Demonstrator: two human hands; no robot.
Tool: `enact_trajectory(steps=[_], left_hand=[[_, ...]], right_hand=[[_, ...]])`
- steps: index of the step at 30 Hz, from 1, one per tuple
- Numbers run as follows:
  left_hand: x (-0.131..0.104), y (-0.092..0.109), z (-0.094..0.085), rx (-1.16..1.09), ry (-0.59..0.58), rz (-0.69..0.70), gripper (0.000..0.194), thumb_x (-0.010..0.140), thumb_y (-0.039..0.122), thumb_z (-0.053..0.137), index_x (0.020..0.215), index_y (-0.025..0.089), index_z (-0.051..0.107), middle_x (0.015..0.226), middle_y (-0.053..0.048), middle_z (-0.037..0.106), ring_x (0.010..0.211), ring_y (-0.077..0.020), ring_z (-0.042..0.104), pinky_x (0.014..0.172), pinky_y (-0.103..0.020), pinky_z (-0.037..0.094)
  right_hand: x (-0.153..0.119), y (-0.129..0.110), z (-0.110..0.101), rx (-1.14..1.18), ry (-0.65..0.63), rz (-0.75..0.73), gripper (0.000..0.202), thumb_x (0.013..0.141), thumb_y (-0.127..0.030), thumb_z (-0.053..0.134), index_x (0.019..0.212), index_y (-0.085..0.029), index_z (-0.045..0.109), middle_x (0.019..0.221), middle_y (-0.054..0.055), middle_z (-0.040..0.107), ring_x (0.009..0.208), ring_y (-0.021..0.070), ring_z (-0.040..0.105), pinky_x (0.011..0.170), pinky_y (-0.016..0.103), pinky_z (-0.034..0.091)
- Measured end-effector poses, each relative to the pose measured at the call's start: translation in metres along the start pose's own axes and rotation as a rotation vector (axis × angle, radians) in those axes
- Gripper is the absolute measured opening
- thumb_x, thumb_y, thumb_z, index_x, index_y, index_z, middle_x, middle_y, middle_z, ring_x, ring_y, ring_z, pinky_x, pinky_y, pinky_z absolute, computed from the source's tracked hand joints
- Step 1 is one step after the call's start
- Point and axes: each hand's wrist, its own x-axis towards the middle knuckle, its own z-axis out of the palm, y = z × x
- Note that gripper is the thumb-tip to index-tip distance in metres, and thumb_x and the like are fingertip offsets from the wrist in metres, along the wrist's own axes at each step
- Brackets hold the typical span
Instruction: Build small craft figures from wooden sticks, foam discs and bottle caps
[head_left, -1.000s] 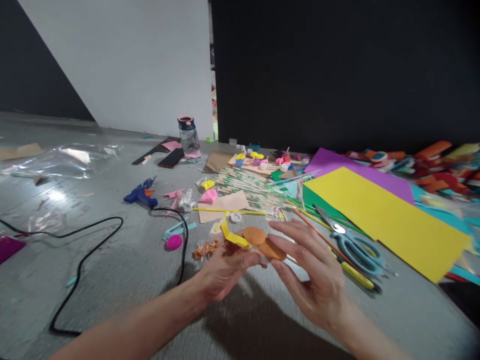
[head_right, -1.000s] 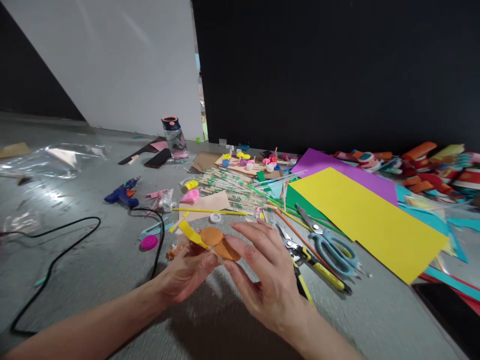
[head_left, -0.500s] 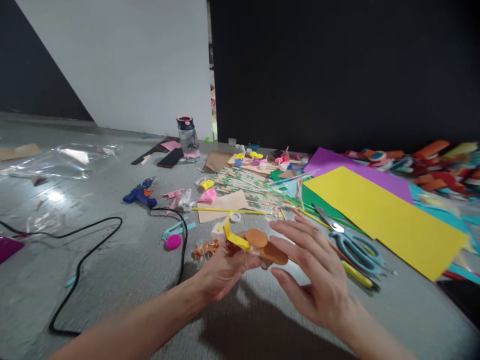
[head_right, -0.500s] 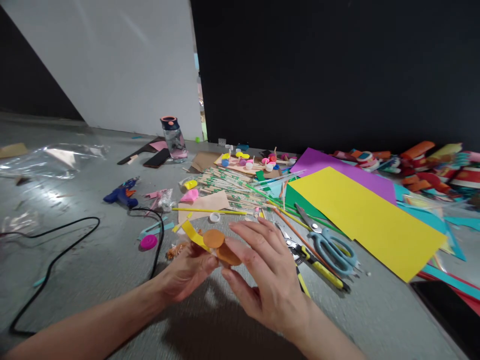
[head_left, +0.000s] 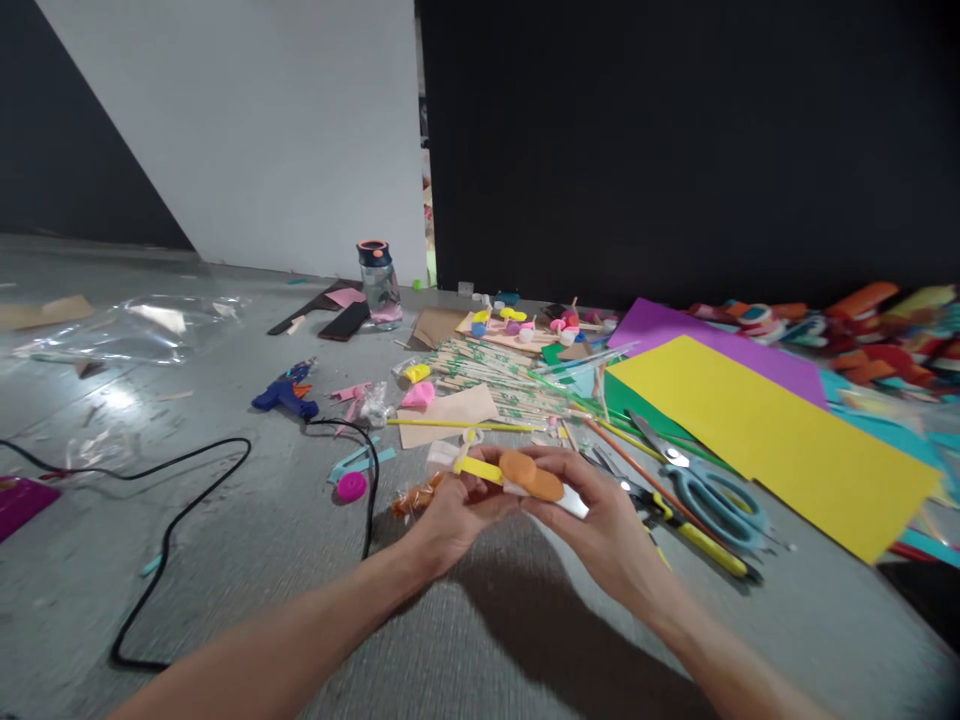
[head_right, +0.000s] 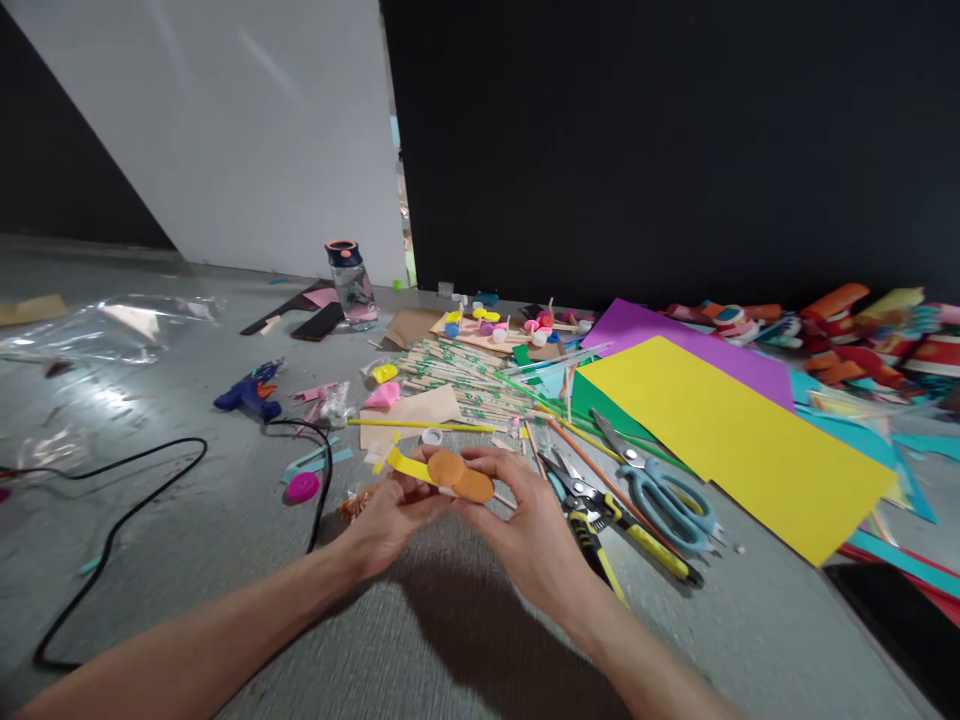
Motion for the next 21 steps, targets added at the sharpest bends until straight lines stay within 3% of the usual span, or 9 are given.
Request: enact_trajectory(steps=[4, 7, 10, 13, 15, 19, 21], left_hand=[[0.001, -0.004, -0.001, -0.039, -0.083, -0.068, 0.035, 0.065, 0.021, 0.088, 0.096, 0.016, 0.071, 0.093, -0.005, 0.074, 0.092, -0.0204, 0.067, 0.089, -0.031, 0.05], [-0.003, -0.003, -0.002, -0.049, -0.134, -0.205, 0.04, 0.066, 0.024, 0.086, 0.102, 0.016, 0.071, 0.105, -0.009, 0.072, 0.101, -0.0222, 0.067, 0.095, -0.036, 0.05], [-0.01, -0.001, -0.002, 0.102, -0.233, -0.356, 0.034, 0.07, 0.028, 0.082, 0.097, 0.014, 0.067, 0.107, -0.011, 0.07, 0.093, -0.0223, 0.069, 0.08, -0.036, 0.055], [-0.018, 0.001, -0.002, 0.404, -0.337, -0.388, 0.025, 0.08, 0.035, 0.071, 0.091, 0.014, 0.063, 0.083, -0.007, 0.07, 0.064, -0.0161, 0.065, 0.057, -0.029, 0.051], [-0.021, 0.003, -0.002, 0.63, -0.334, -0.285, 0.019, 0.085, 0.035, 0.064, 0.088, 0.016, 0.061, 0.07, -0.002, 0.066, 0.051, -0.0117, 0.056, 0.05, -0.025, 0.044], [-0.023, 0.006, -0.003, 0.922, -0.259, 0.12, 0.011, 0.087, 0.026, 0.062, 0.079, 0.017, 0.063, 0.074, 0.0, 0.064, 0.069, -0.0122, 0.056, 0.062, -0.024, 0.042], [-0.021, 0.006, -0.004, 0.946, -0.241, 0.223, 0.012, 0.087, 0.024, 0.062, 0.078, 0.017, 0.062, 0.075, 0.001, 0.063, 0.07, -0.012, 0.055, 0.065, -0.024, 0.041]], right_hand=[[0.005, 0.005, -0.003, 0.046, 0.03, -0.02, 0.011, 0.087, -0.025, 0.07, 0.097, -0.023, 0.066, 0.119, 0.005, 0.067, 0.111, 0.0223, 0.062, 0.099, 0.039, 0.045], [0.01, 0.015, -0.012, -0.034, 0.068, -0.022, 0.014, 0.086, -0.029, 0.07, 0.098, -0.022, 0.067, 0.11, 0.006, 0.066, 0.105, 0.0226, 0.061, 0.094, 0.037, 0.045], [0.017, 0.029, -0.022, -0.077, 0.038, 0.056, 0.017, 0.084, -0.032, 0.069, 0.096, -0.021, 0.067, 0.093, 0.003, 0.066, 0.085, 0.0201, 0.061, 0.077, 0.033, 0.048], [0.021, 0.044, -0.027, -0.076, -0.042, 0.132, 0.02, 0.084, -0.037, 0.065, 0.095, -0.02, 0.066, 0.087, 0.003, 0.067, 0.077, 0.0188, 0.061, 0.07, 0.03, 0.049], [0.022, 0.052, -0.028, -0.087, -0.066, 0.158, 0.022, 0.082, -0.036, 0.063, 0.097, -0.019, 0.065, 0.089, 0.003, 0.069, 0.078, 0.0191, 0.064, 0.071, 0.03, 0.05], [0.022, 0.06, -0.029, -0.199, -0.074, 0.183, 0.019, 0.077, -0.027, 0.061, 0.094, -0.019, 0.066, 0.084, 0.003, 0.069, 0.074, 0.0195, 0.062, 0.069, 0.031, 0.047], [0.022, 0.062, -0.03, -0.269, -0.07, 0.191, 0.02, 0.075, -0.024, 0.062, 0.093, -0.019, 0.066, 0.08, 0.002, 0.067, 0.07, 0.0192, 0.059, 0.066, 0.03, 0.045]])
